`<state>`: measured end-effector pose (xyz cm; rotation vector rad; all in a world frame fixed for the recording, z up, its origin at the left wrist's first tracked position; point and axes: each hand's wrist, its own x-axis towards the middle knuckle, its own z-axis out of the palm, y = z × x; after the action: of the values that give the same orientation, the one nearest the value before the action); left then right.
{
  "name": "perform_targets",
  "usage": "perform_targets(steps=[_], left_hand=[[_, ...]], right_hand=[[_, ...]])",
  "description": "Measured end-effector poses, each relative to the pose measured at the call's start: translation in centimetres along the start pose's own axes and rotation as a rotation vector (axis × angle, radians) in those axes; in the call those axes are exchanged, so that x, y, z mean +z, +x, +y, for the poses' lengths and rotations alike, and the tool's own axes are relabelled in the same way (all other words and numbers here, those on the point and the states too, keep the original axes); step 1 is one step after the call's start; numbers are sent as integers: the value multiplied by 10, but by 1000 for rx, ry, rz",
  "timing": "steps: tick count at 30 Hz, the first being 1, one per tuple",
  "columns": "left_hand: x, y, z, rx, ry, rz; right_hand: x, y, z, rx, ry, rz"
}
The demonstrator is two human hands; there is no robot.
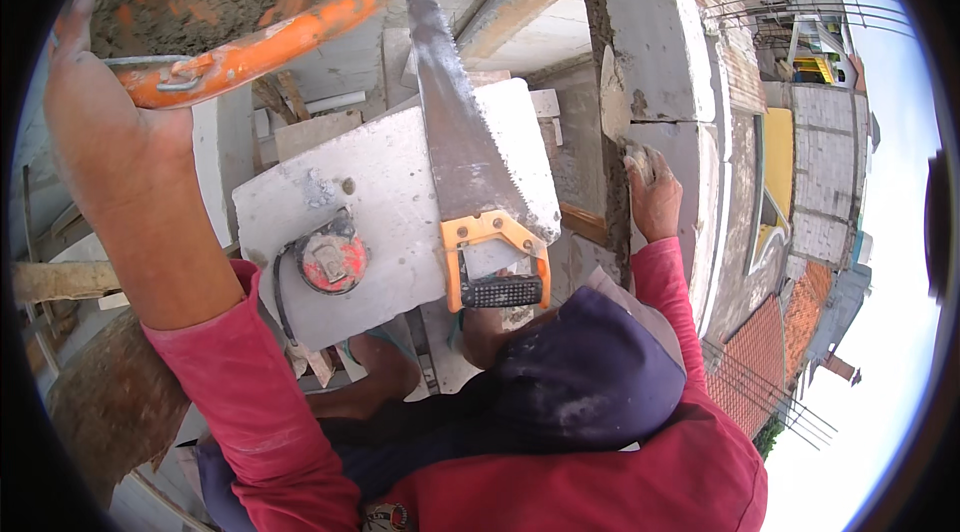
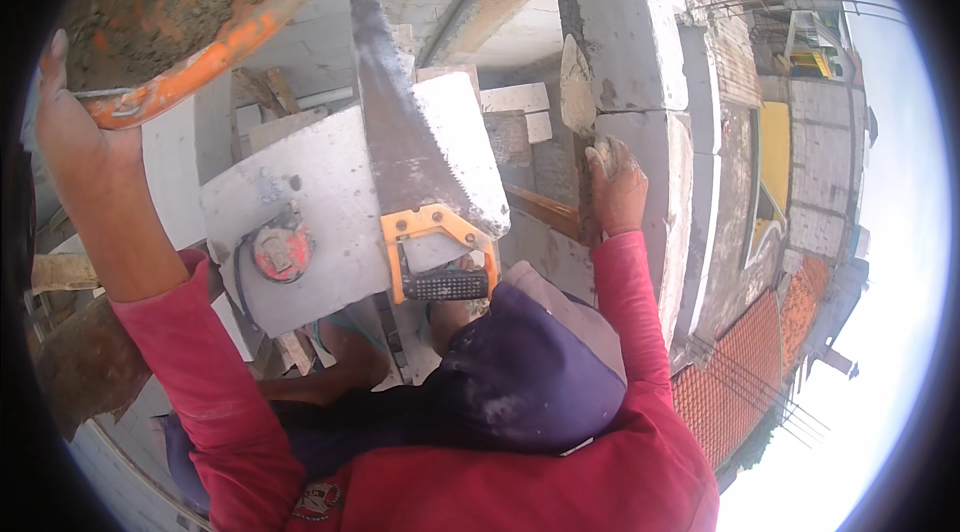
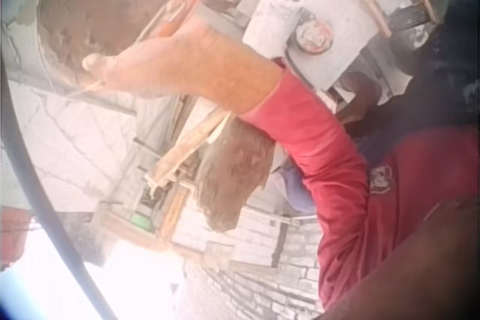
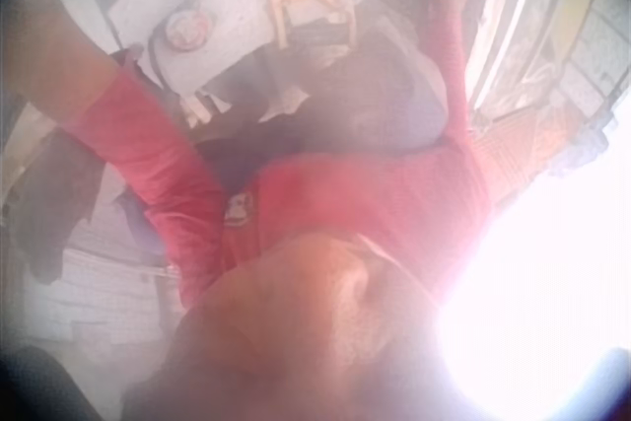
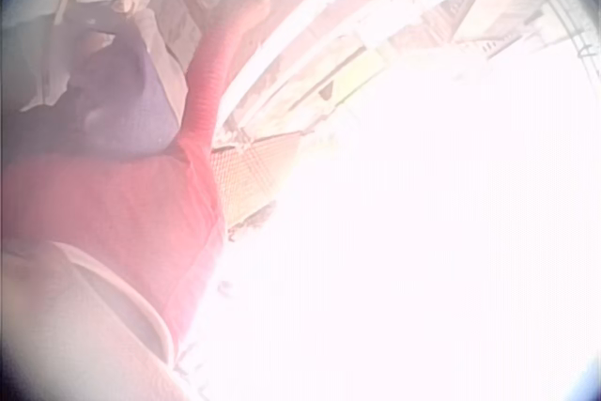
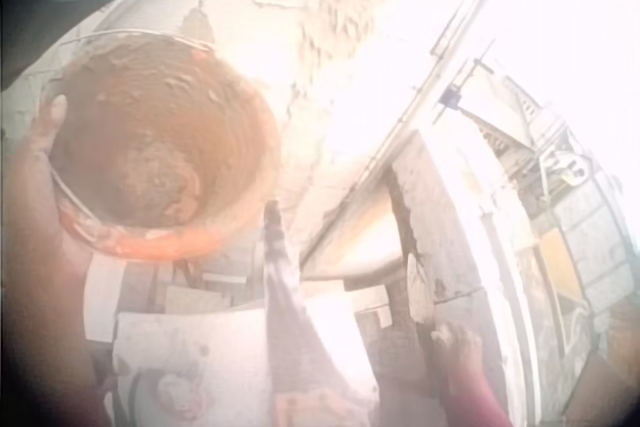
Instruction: The person applies mortar to white rectangular tiles using a trowel and places them onto a curved wall section. The person repeatedly scoops mortar from a bucket, spreads it on the tile, and presses the tile into position on the wall.
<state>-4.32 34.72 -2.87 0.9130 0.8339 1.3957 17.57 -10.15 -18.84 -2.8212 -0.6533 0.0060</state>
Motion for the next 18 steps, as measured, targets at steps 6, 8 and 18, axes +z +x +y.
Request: perform_targets(steps=[6,8,18], left_hand=[[6,-6,-4,46,110,7],[6,-9,-1,38,147,2],[2,-7,-2,-91,147,12]], right_hand=[[-17,-14,22,140,146,-376],[8,-5,24,191,1,-192],[160,110,21,197,153,82]])
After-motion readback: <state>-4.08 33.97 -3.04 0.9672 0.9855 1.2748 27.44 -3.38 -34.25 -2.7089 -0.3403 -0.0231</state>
